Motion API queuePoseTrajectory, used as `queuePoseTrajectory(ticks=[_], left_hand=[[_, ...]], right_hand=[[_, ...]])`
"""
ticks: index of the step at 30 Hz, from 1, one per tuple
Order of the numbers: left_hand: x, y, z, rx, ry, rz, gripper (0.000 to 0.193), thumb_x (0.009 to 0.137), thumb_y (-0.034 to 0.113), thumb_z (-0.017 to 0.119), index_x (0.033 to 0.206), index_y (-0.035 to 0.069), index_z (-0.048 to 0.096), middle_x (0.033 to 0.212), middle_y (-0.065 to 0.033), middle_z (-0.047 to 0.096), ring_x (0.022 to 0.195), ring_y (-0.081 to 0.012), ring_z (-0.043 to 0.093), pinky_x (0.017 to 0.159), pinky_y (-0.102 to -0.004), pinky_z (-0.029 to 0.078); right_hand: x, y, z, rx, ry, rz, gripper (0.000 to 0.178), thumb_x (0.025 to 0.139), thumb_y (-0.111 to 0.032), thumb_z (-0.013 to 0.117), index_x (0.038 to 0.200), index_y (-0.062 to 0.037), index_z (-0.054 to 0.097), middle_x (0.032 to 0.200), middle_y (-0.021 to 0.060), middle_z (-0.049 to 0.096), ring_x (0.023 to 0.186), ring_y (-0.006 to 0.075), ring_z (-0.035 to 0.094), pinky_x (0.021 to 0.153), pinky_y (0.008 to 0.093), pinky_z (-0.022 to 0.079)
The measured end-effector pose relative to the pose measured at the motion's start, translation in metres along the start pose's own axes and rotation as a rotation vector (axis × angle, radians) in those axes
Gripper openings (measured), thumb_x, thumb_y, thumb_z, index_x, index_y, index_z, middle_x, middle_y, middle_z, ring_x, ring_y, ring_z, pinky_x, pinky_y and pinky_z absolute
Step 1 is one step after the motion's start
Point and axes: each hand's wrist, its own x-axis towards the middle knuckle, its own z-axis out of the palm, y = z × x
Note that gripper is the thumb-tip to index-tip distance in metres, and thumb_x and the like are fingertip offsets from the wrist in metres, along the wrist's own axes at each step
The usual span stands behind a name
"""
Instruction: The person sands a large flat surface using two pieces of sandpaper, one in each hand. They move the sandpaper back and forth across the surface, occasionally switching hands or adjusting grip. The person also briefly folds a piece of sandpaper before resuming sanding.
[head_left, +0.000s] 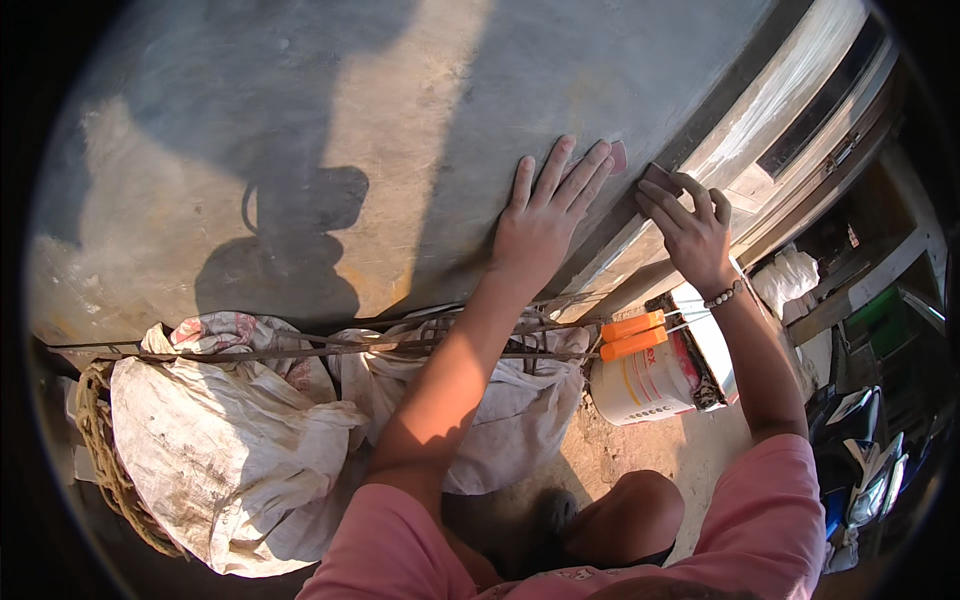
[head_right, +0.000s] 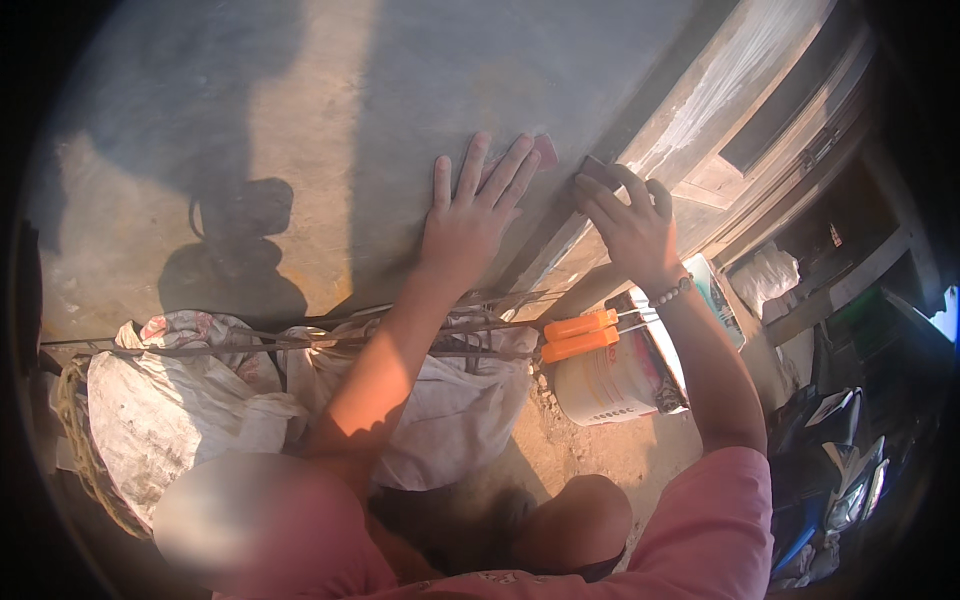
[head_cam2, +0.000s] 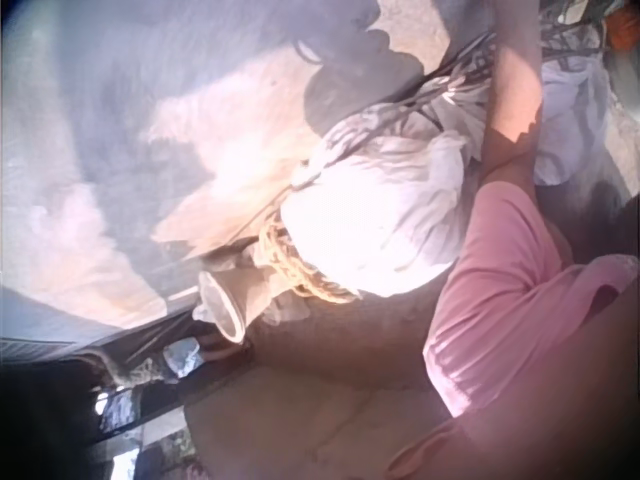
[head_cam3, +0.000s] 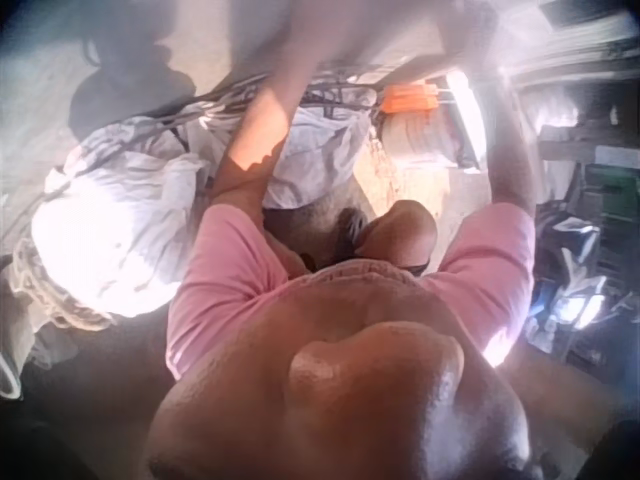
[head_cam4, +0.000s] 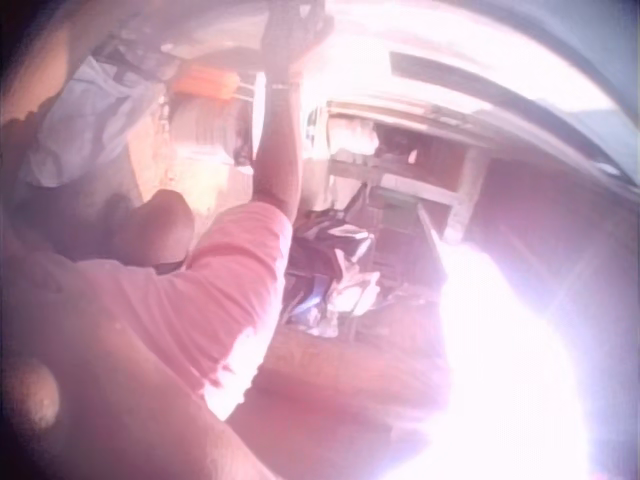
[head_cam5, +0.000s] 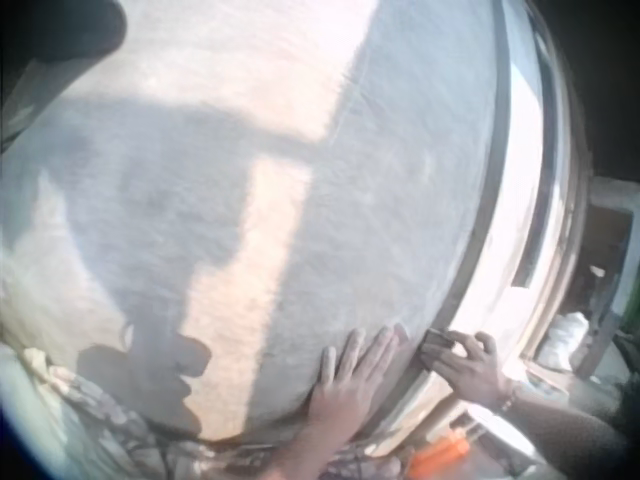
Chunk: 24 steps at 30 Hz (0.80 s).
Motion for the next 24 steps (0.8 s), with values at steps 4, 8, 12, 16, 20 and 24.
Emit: queuePoseTrajectory(ticks=[4,8,12,16,20,24], left_hand=[[0.000,0.001,-0.001,0.003,0.006,-0.008,0.089,0.095,0.050,0.070,0.170,0.026,0.030,0.179,0.0061,0.020,0.161,-0.0326,0.027,0.124,-0.0619,0.026],[0.001,0.002,0.001,-0.009,0.024,-0.016,0.088,0.095,0.050,0.070,0.170,0.026,0.031,0.179,0.0062,0.020,0.161,-0.0326,0.027,0.124,-0.0616,0.027],[0.001,0.000,0.000,-0.017,0.001,-0.011,0.087,0.096,0.049,0.069,0.170,0.027,0.030,0.179,0.0063,0.019,0.161,-0.0327,0.027,0.123,-0.0618,0.028],[0.001,0.001,-0.002,-0.029,-0.012,-0.013,0.088,0.095,0.048,0.070,0.170,0.027,0.030,0.179,0.0063,0.019,0.161,-0.0327,0.027,0.123,-0.0618,0.029],[0.002,0.003,0.000,-0.051,0.015,-0.030,0.089,0.095,0.048,0.071,0.170,0.027,0.029,0.179,0.0063,0.019,0.161,-0.0326,0.027,0.122,-0.0617,0.031],[0.001,0.002,0.001,-0.067,-0.015,-0.017,0.089,0.096,0.048,0.070,0.171,0.027,0.027,0.179,0.0067,0.018,0.162,-0.0325,0.025,0.121,-0.0624,0.032]], right_hand=[[0.032,0.049,-0.014,-0.194,0.190,0.282,0.045,0.080,-0.004,0.071,0.116,-0.0309,0.077,0.131,-0.0231,0.071,0.124,0.0146,0.059,0.097,0.0327,0.040],[0.005,0.024,0.004,-0.044,0.055,0.237,0.041,0.083,-0.005,0.069,0.115,-0.0295,0.077,0.133,-0.0221,0.069,0.122,0.0149,0.060,0.100,0.0336,0.040],[-0.021,0.011,0.018,0.047,0.011,-0.031,0.041,0.083,-0.007,0.068,0.117,-0.0278,0.077,0.138,-0.0200,0.067,0.124,0.0141,0.060,0.100,0.0318,0.040],[-0.005,0.056,0.014,-0.131,0.118,0.282,0.049,0.076,-0.004,0.072,0.117,-0.0302,0.078,0.131,-0.0223,0.071,0.125,0.0123,0.058,0.098,0.0318,0.039],[-0.003,0.047,0.007,-0.119,0.086,0.313,0.046,0.080,-0.004,0.071,0.116,-0.0308,0.078,0.130,-0.0224,0.071,0.125,0.0137,0.057,0.100,0.0332,0.039],[-0.010,0.012,-0.002,-0.028,-0.029,-0.127,0.047,0.088,-0.009,0.070,0.129,-0.0312,0.075,0.135,-0.0169,0.070,0.127,0.0119,0.059,0.104,0.0330,0.038]])
